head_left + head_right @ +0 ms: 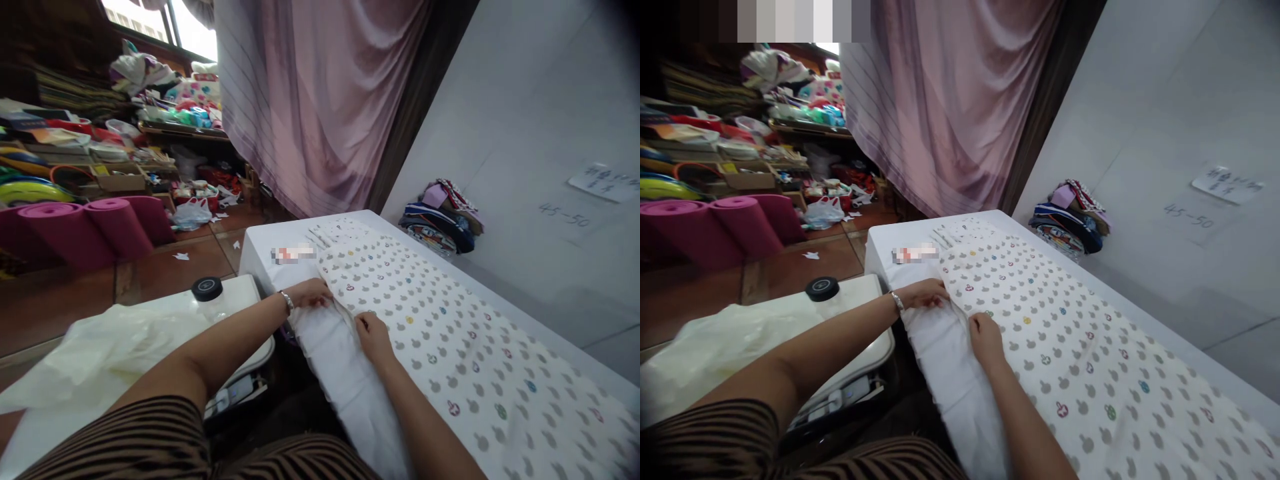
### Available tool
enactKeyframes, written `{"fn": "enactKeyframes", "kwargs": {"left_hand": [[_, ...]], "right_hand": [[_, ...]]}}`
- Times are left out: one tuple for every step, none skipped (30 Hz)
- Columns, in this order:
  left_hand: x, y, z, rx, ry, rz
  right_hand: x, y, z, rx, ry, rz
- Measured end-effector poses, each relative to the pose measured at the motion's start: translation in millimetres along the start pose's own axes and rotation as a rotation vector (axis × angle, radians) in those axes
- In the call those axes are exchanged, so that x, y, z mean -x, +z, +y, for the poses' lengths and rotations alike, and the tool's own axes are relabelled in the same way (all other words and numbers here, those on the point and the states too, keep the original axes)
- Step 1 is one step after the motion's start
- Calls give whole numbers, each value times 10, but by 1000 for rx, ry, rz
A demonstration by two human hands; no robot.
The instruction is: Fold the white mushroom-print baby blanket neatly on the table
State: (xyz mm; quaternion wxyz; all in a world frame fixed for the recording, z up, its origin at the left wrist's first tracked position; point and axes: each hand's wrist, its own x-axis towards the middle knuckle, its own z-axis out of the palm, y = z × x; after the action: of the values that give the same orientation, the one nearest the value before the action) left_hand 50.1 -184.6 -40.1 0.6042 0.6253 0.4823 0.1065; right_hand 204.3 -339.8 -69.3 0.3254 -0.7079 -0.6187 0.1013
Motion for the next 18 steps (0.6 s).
{"fn": "enactKeyframes", "kwargs": {"left_hand": [[-4, 33, -13, 8, 4, 1], [-12, 61, -26, 18, 7, 4], [-23, 85, -38, 27, 12, 9], [-34, 104, -49, 31, 17, 19], [-44, 117, -58, 33, 22, 27], [-51, 126, -66, 34, 25, 34], [-54, 133, -72, 34, 27, 41], [-54, 137, -76, 34, 27, 47], [-51, 141, -78, 34, 26, 53], [-46, 144, -78, 33, 25, 59], [-39, 149, -76, 32, 24, 64], [-32, 153, -73, 32, 24, 67], [-24, 158, -68, 33, 25, 69], [-16, 164, -63, 36, 26, 70], [-7, 169, -56, 41, 30, 71], [4, 173, -49, 47, 33, 71], [16, 177, -42, 51, 38, 69], [31, 179, -35, 52, 43, 64]], "right_hand": [[0, 1, -3, 7, 0, -7], [0, 2, -7, 19, -4, -12], [1, 3, -13, 30, -10, -15], [2, 3, -19, 41, -18, -16], [4, 2, -27, 57, -25, -19], [6, 2, -36, 80, -30, -25], [8, 2, -48, 112, -32, -36], [10, 4, -61, 155, -31, -50], [11, 7, -77, 205, -28, -68], [11, 11, -94, 257, -25, -87], [10, 16, -111, 303, -27, -106], [9, 21, -129, 341, -33, -121], [6, 26, -146, 369, -42, -133], [2, 29, -160, 387, -53, -140], [-2, 32, -170, 398, -62, -143], [-8, 34, -175, 401, -66, -142], [-15, 35, -174, 393, -64, -137], [-23, 35, -168, 372, -57, -128]]}}
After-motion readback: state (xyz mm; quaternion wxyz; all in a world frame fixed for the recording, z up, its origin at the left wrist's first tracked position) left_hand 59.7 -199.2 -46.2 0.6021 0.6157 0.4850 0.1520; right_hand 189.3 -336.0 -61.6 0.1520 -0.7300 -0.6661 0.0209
